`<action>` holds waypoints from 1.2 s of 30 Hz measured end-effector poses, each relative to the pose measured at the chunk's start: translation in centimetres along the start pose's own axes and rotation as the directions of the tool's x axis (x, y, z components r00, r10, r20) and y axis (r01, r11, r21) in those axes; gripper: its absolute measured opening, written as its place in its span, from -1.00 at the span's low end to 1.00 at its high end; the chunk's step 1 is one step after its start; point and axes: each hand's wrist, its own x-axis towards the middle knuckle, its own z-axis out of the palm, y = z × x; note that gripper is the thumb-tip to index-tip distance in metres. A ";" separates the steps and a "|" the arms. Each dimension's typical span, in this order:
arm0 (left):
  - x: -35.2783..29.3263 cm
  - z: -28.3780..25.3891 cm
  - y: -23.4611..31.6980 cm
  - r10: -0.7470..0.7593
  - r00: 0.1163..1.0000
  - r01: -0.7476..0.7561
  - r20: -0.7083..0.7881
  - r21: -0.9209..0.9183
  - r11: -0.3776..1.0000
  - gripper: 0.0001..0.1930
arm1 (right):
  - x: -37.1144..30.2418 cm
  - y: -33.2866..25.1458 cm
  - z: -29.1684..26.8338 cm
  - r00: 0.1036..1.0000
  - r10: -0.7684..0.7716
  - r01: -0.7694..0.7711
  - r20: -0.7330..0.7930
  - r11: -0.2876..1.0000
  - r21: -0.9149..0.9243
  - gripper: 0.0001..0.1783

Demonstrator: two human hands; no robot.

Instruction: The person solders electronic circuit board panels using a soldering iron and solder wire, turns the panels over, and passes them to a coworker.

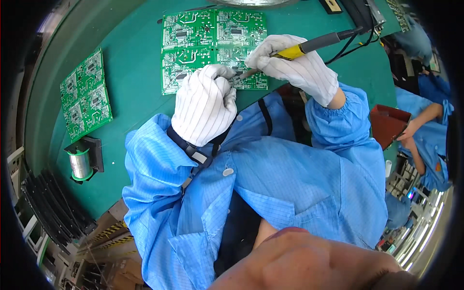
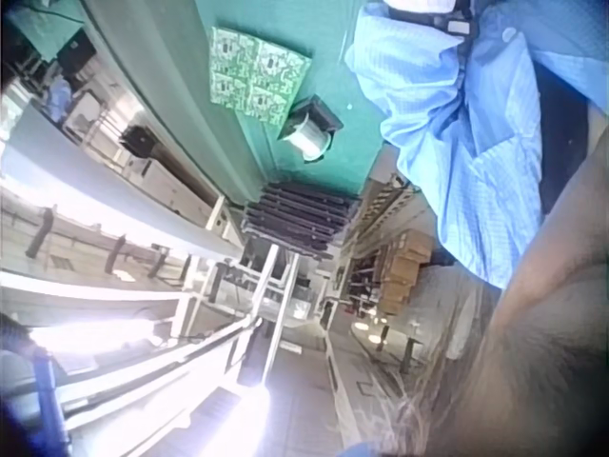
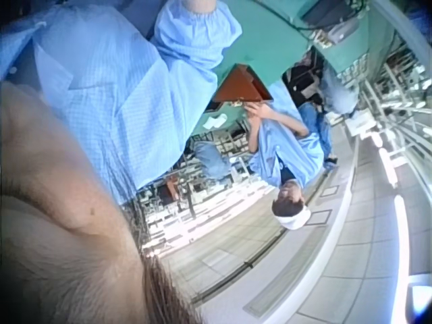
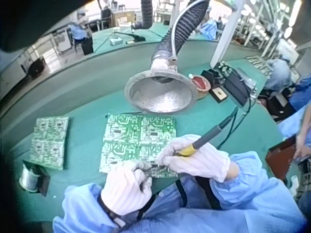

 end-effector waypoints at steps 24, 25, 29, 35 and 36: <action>0.0 0.6 -0.4 0.054 0.997 -0.052 -0.063 0.026 0.998 -0.90 | 0.8 -0.8 -0.3 0.997 0.048 -0.042 0.060 0.994 -0.098 -0.69; 0.0 0.6 -0.4 0.059 0.996 -0.057 -0.066 0.023 0.998 -0.90 | 0.8 -0.6 -0.3 0.997 0.048 -0.042 0.059 0.994 -0.097 -0.69; 0.1 0.3 -0.3 0.059 0.997 -0.058 -0.040 0.026 0.998 -0.90 | 0.8 -0.1 -0.2 0.999 0.006 -0.002 0.039 0.994 -0.109 -0.69; 0.2 0.4 -0.5 0.064 0.998 -0.064 -0.026 0.031 0.997 -0.89 | 1.1 -0.1 -0.3 0.998 -0.022 0.028 0.052 0.993 -0.118 -0.70; 0.2 0.3 -0.5 0.067 0.997 -0.067 -0.028 0.026 0.997 -0.89 | 1.1 -0.4 -0.4 0.997 0.022 -0.012 0.069 0.991 -0.132 -0.70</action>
